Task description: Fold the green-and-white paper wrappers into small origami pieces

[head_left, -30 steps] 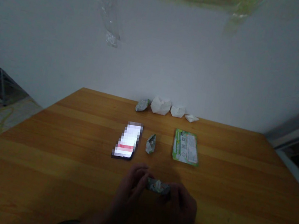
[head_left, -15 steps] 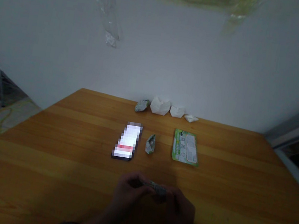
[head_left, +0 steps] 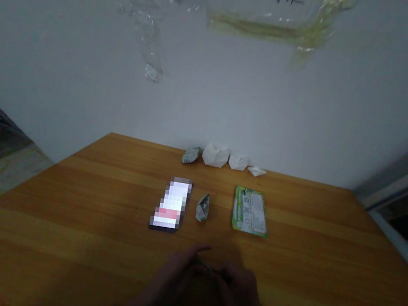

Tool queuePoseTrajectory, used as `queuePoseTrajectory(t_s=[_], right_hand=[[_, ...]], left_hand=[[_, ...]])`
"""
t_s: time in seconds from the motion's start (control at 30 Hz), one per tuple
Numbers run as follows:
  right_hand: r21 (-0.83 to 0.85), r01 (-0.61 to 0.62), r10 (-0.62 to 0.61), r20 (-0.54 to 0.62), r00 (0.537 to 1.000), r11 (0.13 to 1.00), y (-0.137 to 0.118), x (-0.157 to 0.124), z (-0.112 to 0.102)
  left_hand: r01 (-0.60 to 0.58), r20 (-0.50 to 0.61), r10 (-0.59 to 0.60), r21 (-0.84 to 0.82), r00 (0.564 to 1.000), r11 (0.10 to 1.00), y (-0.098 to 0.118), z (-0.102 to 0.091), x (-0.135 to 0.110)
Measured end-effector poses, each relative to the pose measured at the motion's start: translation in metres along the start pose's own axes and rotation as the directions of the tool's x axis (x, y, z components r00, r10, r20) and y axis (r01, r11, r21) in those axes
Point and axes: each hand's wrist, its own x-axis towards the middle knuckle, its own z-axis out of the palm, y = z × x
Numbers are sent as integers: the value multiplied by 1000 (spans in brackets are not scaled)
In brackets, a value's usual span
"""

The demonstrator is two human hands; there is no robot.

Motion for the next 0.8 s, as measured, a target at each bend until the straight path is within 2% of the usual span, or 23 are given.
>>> queuePoseTrajectory(t_s=[0.13, 0.2, 0.27, 0.3, 0.37, 0.43, 0.53, 0.6, 0.67, 0.73, 0.8], right_hand=[[-50, 3, -3, 0, 1000, 999, 1, -4, 7], [-52, 14, -12, 46, 999, 999, 3, -6, 8], [-22, -18, 21, 132, 991, 1000, 7, -5, 8], [10, -52, 49, 175, 983, 999, 10, -4, 8], [133, -119, 91, 203, 975, 984, 17, 1, 6], [343, -138, 105, 114, 988, 929, 24, 9, 4], [598, -146, 119, 85, 989, 788, 27, 19, -2], [699, -171, 167, 75, 983, 694, 27, 23, -7], [761, -167, 211, 40, 977, 627, 27, 25, -11], [806, -140, 248, -9, 969, 575, 28, 26, -16], [843, -117, 280, -42, 959, 525, 29, 27, -20]], left_hand=[[-28, -1, 29, 169, 1000, 985, -8, 1, 3], [-52, 87, 33, 224, 996, 973, -8, -1, 2], [-67, 181, 29, 208, 983, 976, -5, -6, 0], [-66, 188, 30, 187, 982, 980, -2, -10, 1], [-64, 116, 45, 166, 992, 984, 8, -20, 7], [-55, -41, 65, 204, 997, 977, 18, -32, 22], [-45, -271, 158, 380, 950, 924, 26, -47, 59], [-43, -298, 172, 394, 939, 918, 22, -51, 87], [-29, -285, 152, 393, 946, 919, 14, -47, 109], [-24, -263, 134, 381, 955, 924, 7, -36, 119], [-44, -265, 148, 363, 953, 931, 2, -22, 118]])
